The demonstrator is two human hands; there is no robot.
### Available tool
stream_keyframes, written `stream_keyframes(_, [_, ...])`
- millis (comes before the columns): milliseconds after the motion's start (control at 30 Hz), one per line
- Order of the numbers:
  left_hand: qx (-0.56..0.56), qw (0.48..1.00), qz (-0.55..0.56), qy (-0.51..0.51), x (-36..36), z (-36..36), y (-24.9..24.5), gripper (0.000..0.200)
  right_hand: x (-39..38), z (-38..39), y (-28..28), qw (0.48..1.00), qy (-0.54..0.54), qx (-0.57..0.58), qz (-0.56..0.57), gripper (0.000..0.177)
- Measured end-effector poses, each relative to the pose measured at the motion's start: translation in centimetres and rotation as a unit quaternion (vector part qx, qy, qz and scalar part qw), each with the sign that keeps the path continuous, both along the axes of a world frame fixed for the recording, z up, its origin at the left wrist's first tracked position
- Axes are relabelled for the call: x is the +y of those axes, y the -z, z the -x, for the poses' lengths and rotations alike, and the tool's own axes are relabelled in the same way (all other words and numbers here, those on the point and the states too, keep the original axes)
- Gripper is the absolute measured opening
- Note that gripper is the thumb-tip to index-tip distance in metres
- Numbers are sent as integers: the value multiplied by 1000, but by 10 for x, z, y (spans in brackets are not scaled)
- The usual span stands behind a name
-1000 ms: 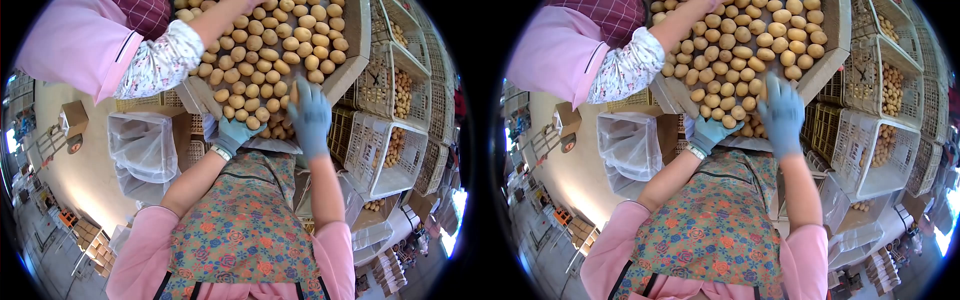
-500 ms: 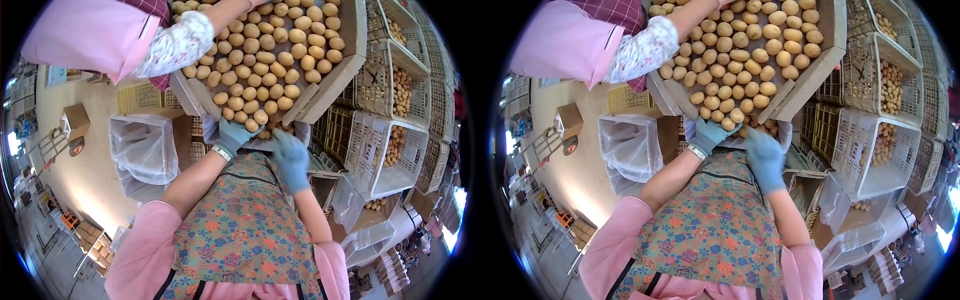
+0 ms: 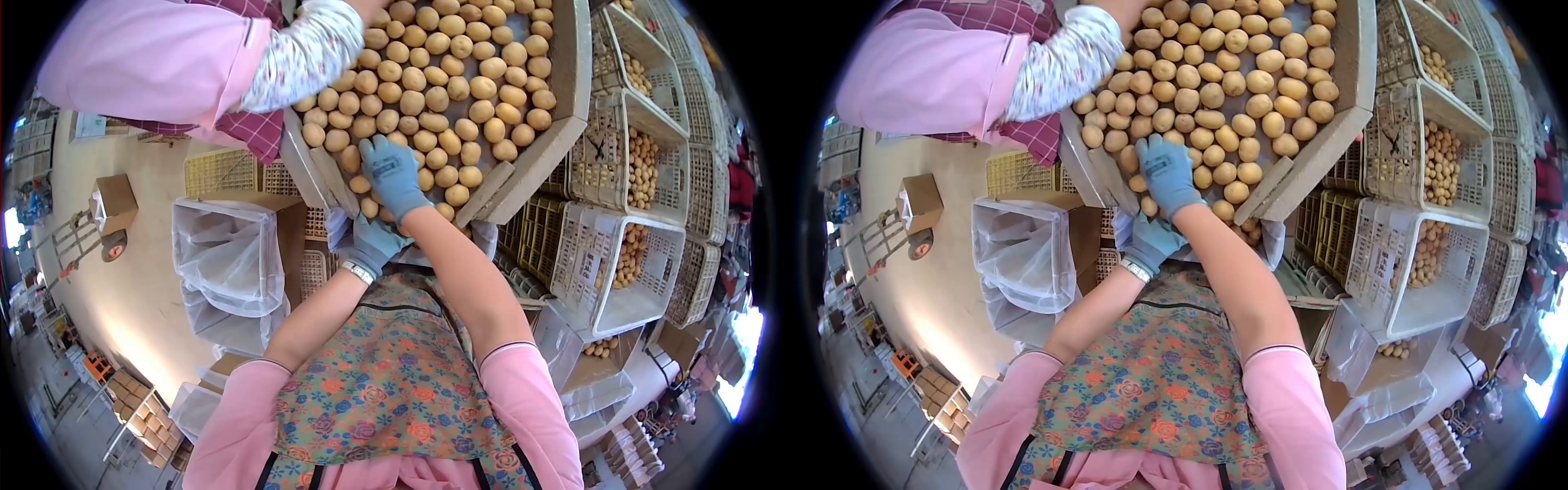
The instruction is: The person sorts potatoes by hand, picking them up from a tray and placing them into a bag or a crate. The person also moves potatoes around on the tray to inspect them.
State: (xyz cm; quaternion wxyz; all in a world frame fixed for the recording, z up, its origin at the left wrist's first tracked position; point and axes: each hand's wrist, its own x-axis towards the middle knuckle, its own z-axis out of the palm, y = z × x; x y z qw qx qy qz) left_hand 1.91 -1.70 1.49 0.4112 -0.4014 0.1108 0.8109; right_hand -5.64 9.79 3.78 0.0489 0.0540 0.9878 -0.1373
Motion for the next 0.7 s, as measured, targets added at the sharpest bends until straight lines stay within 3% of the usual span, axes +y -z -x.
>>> stream_keyframes(67, [22,1000,-14,-2,0,-3,6,76,20,-22,-20,973,-28,192,123,34])
stream_keyframes(133, [48,995,-87,-11,-5,-6,22,76,39,-47,-46,955,-126,260,63,31])
stream_keyframes(167, [48,995,-89,-15,-6,-6,26,76,58,-57,-65,960,-207,186,26,29])
stream_keyframes(200, [145,987,-61,20,-7,-7,30,77,84,-67,-82,952,-284,109,-12,27])
stream_keyframes(233, [240,969,-32,58,-7,-8,32,79,120,-71,-86,985,-171,-17,-25,19])
stream_keyframes(267, [332,939,-3,94,-7,-9,32,81,151,-60,-121,970,-121,-5,-210,21])
stream_keyframes(300, [330,939,-6,92,-6,-11,31,81,225,-63,-102,967,-54,182,-170,32])
stream_keyframes(333, [311,946,-26,81,-4,-13,27,82,241,-57,-131,922,109,371,28,43])
stream_keyframes(367, [295,952,-45,69,-2,-11,22,83,260,-48,-151,838,136,416,-325,46])
stream_keyframes(433, [267,959,-83,48,1,-3,14,86,247,-49,-132,926,110,341,-119,38])
stream_keyframes(500, [229,966,-113,29,-1,-3,9,89,176,-39,-126,980,-13,95,-176,31])
stream_keyframes(533, [245,967,-55,42,0,-4,8,91,156,-42,-67,975,-64,135,-163,31])
stream_keyframes(567, [246,967,-52,45,0,-3,12,91,126,-40,-51,965,-85,221,-116,35])
stream_keyframes(600, [436,859,140,228,-2,-3,17,92,98,-37,-47,981,-54,173,-75,39])
stream_keyframes(633, [573,650,314,388,-5,-2,21,94,82,-31,-29,986,-40,129,-95,35])
stream_keyframes(667, [519,726,279,355,-5,-3,18,99,70,-15,-12,989,-25,110,-96,26])
stream_keyframes(700, [566,571,373,462,-6,-3,25,102,59,-9,-4,986,-17,103,-130,17])
